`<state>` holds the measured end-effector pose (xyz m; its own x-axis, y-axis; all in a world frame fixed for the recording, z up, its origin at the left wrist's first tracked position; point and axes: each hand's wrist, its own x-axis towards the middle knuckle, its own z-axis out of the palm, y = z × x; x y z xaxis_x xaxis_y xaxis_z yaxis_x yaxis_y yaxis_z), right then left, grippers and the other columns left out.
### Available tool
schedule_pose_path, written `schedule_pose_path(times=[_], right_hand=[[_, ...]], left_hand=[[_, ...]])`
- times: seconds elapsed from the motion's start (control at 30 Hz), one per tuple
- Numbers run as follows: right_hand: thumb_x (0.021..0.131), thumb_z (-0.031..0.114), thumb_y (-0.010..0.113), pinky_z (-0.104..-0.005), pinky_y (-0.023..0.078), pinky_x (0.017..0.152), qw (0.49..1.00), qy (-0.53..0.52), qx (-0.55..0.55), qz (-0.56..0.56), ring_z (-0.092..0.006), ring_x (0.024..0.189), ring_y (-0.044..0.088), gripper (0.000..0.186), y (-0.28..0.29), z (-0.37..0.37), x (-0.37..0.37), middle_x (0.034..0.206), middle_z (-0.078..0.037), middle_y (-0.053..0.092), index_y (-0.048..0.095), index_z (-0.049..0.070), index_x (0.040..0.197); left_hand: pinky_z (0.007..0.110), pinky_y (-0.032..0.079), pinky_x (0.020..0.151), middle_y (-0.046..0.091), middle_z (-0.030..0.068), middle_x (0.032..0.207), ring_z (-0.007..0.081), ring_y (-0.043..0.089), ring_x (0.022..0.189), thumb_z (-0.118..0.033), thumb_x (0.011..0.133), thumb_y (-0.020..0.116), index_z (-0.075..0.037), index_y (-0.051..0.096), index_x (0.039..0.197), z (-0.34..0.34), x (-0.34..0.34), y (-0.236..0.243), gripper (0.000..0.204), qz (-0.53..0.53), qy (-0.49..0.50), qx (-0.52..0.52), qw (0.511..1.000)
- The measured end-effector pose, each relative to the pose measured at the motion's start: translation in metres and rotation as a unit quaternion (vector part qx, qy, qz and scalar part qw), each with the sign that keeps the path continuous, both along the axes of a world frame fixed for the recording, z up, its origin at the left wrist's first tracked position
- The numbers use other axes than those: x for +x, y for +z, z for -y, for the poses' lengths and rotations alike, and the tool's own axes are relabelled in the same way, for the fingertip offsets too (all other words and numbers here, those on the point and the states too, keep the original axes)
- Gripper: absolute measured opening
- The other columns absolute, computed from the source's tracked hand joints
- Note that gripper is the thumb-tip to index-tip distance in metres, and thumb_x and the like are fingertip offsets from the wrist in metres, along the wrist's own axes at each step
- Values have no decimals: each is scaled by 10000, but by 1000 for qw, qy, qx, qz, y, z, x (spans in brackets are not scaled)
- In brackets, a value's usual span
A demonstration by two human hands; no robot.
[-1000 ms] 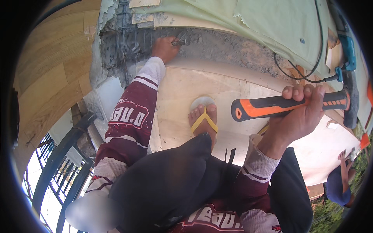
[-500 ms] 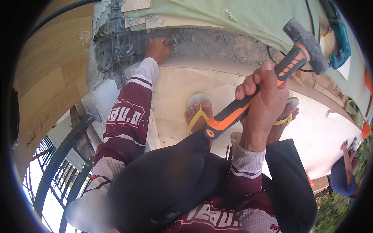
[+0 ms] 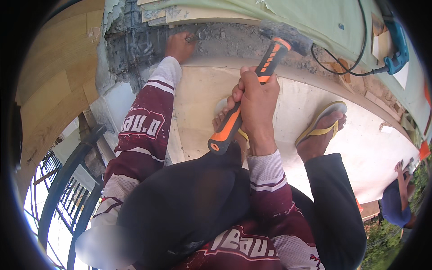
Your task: The person uses a hammer and chisel to chip away at the edge of a tiled floor, likely to remove excess material or adjust the fit of the tiles. The person repeatedly strikes the chisel with the hammer along the tile edge.
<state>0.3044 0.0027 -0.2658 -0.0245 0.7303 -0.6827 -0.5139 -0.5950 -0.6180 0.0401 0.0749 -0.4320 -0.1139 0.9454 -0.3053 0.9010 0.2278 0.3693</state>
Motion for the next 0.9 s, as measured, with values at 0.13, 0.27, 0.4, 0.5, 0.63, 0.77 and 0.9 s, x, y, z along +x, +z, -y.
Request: schedule_pose_path(times=[0.13,0.27,0.4,0.5,0.63,0.77,0.9], right_hand=[[954,143,585,-279,448,478,967,-161,155,122,-104,552,462,166,73,-61,65,692,-21,452,477,52,866],[956,175,536,-309,463,570,886,-344,209,231,-170,555,453,270,105,-104,47,623,-13,410,396,130,731],[928,126,557,-321,456,435,995,11,-6,99,-151,454,492,147,32,-43,-55,602,-37,478,435,53,891],[920,111,618,-288,451,384,984,169,-54,23,-97,443,482,181,-4,-9,-46,656,-24,492,458,43,968],[949,101,574,-274,430,377,997,-7,73,5,-91,467,459,135,29,-20,14,677,-13,454,448,60,920],[981,176,559,-285,446,514,938,-237,205,145,-112,554,455,257,104,-94,65,666,-20,439,458,80,764],[962,182,542,-288,453,526,921,-320,196,103,-137,544,464,255,90,-94,27,624,-22,430,416,99,757]], left_hand=[[464,549,813,733,146,920,364,694,892,-334,790,733,-189,758,967,0,0,-2,230,6,26,-28,999],[466,547,820,733,148,923,365,693,896,-337,786,733,-190,758,971,0,-1,2,238,-6,30,-6,1000],[465,547,810,732,151,916,363,694,877,-333,784,731,-178,759,952,-2,0,6,230,-11,19,-15,1000],[461,547,803,730,153,912,361,694,871,-311,783,733,-170,759,942,-7,1,10,213,-19,-1,-19,1000],[454,549,788,733,137,893,357,696,855,-262,778,737,-166,757,932,-5,1,15,182,-7,28,1,1000],[454,549,769,730,135,872,363,694,835,-259,777,734,-165,754,915,1,3,13,168,-9,49,22,998],[460,547,765,726,146,872,368,691,834,-262,782,730,-163,750,912,2,2,10,164,-2,59,44,997]])
